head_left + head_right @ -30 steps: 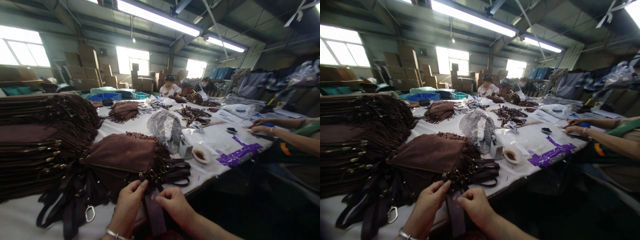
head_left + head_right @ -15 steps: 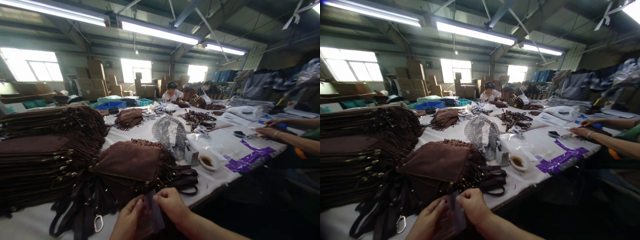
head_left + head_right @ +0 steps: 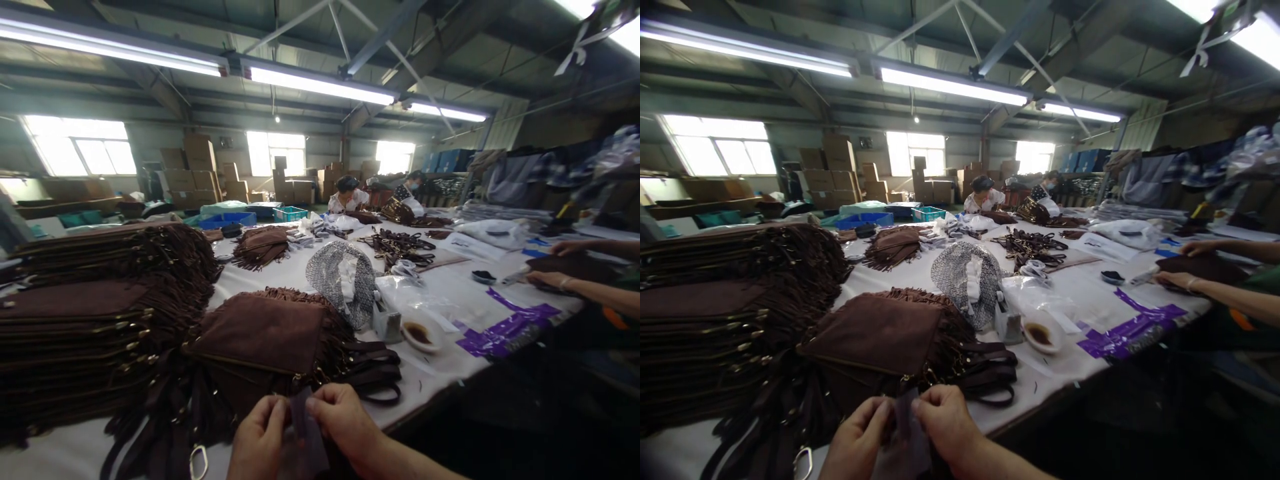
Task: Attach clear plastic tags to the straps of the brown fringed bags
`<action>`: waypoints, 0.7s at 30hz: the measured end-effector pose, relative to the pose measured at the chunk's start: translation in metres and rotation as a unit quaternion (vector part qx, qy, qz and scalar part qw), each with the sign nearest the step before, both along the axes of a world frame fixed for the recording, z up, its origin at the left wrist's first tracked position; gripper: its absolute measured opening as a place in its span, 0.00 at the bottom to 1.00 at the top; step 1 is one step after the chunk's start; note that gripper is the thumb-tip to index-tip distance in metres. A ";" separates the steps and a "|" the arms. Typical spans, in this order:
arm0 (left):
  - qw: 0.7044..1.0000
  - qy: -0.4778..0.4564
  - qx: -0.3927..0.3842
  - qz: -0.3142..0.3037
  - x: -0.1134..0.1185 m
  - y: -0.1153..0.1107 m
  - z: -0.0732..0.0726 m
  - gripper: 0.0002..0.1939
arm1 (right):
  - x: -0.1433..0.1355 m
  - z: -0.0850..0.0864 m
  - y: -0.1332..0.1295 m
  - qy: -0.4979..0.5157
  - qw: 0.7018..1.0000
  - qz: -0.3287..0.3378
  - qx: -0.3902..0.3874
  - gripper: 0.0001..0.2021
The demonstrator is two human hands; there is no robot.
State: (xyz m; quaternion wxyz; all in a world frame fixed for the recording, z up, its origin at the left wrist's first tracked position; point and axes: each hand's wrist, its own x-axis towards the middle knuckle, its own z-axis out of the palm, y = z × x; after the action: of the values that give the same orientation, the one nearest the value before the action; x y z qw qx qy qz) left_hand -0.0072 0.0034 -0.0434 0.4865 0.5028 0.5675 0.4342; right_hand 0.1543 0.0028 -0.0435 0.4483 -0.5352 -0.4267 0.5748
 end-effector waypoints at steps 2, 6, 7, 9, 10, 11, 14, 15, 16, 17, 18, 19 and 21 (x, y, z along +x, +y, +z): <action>0.998 -0.060 -0.023 0.009 0.003 -0.005 -0.008 0.23 | -0.001 0.001 0.000 0.012 1.000 0.000 0.000 0.12; 0.992 -0.091 -0.086 0.010 0.007 -0.015 -0.022 0.24 | -0.002 0.001 0.001 0.002 1.000 -0.005 0.001 0.12; 0.993 -0.081 -0.086 0.011 0.007 -0.016 -0.022 0.24 | -0.002 0.002 0.001 -0.001 1.000 -0.004 0.002 0.12; 0.997 -0.050 -0.057 0.018 0.007 -0.015 -0.020 0.24 | -0.003 0.002 0.000 -0.001 1.000 -0.001 0.004 0.12; 0.999 -0.030 -0.034 0.021 0.007 -0.014 -0.018 0.24 | -0.003 0.003 0.000 0.001 1.000 0.001 0.004 0.12; 1.000 -0.008 -0.013 0.024 0.006 -0.013 -0.015 0.24 | -0.003 0.003 0.000 0.003 1.000 0.004 0.002 0.12; 0.998 0.051 0.029 0.028 0.006 -0.009 -0.004 0.21 | -0.004 0.003 0.000 0.007 1.000 0.009 -0.013 0.12; 0.996 0.069 0.039 0.030 0.006 -0.008 -0.001 0.20 | -0.004 0.003 0.000 0.006 1.000 0.011 -0.017 0.12; 0.995 0.087 0.047 0.031 0.006 -0.007 0.003 0.19 | -0.004 0.003 0.001 0.003 1.000 0.012 -0.020 0.12; 0.993 0.104 0.054 0.032 0.006 -0.005 0.006 0.18 | -0.005 0.003 0.002 0.000 1.000 0.012 -0.022 0.12; 0.991 0.121 0.058 0.030 0.006 -0.003 0.008 0.17 | -0.005 0.003 0.003 -0.003 1.000 0.012 -0.023 0.12; 0.989 0.136 0.058 0.028 0.005 -0.001 0.011 0.17 | -0.006 0.003 0.004 -0.005 1.000 0.012 -0.026 0.11; 0.986 0.156 0.054 0.020 0.003 0.004 0.013 0.17 | -0.007 0.005 0.007 -0.001 0.999 0.008 -0.036 0.11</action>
State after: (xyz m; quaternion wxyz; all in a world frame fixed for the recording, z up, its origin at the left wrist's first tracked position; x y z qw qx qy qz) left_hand -0.0038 0.0069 -0.0299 0.3552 0.5788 0.6219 0.3899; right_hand 0.1472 0.0094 -0.0389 0.4240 -0.5485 -0.4104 0.5925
